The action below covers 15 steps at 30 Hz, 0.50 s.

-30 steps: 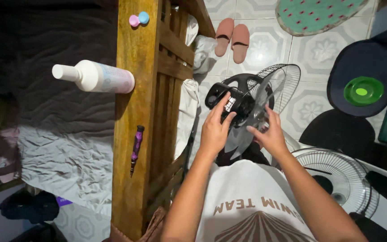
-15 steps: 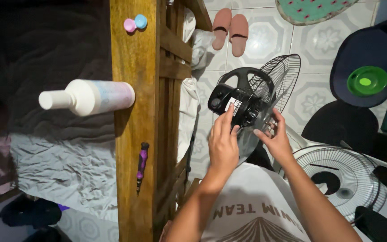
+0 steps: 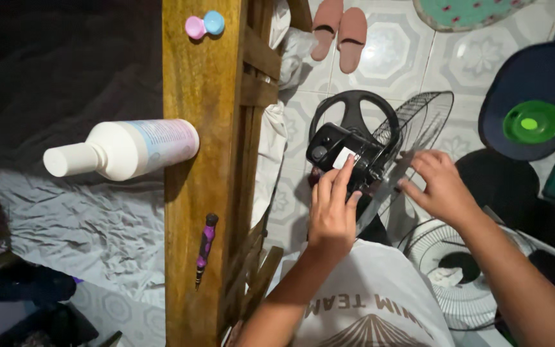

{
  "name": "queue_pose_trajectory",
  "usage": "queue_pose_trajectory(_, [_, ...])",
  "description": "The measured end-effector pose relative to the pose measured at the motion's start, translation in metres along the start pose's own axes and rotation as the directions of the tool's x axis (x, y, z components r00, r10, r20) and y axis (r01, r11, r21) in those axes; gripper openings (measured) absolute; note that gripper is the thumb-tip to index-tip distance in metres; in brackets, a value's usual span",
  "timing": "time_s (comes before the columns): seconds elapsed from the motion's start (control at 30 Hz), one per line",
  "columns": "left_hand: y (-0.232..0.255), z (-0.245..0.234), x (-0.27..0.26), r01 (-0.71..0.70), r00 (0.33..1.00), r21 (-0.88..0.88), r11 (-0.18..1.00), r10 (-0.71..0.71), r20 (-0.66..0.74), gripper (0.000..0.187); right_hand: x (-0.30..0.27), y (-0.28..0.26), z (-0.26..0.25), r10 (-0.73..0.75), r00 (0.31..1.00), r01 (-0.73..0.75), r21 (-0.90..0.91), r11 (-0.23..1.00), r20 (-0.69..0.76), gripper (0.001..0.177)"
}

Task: The person disassembles and reassembles a black electric fan by hand. They remove the front grille, detach the fan blades, then reattach the blades and secure the front grille back onto the fan housing.

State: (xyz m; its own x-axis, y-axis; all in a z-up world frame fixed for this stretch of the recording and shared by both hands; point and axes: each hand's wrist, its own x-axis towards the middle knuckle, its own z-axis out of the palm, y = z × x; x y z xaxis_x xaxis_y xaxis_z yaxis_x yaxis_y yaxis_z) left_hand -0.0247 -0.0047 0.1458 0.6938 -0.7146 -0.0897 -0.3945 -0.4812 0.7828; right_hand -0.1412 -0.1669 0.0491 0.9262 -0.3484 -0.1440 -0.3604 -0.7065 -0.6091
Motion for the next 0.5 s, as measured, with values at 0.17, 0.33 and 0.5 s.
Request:
queue_pose_trajectory(0.17, [0.005, 0.002, -0.001, -0.069, 0.992, 0.133, 0.989, 0.082, -0.098, 0.046, 0.013, -0.010, -0.013, -0.047, 0.997, 0.038, 0.156, 0.987, 0.054, 0.059])
queue_pose_trajectory(0.33, [0.012, 0.009, -0.001, -0.037, 0.987, 0.200, 0.979, 0.067, -0.147, 0.046, -0.005, -0.027, -0.033, 0.133, 0.984, -0.085, 0.355, 0.931, -0.115, 0.056])
queue_pose_trajectory(0.5, [0.008, 0.012, 0.000, -0.029, 0.987, 0.222, 0.975, 0.063, -0.149, 0.046, -0.014, -0.031, -0.043, 0.122, 0.961, -0.086, 0.152, 0.985, -0.247, 0.030])
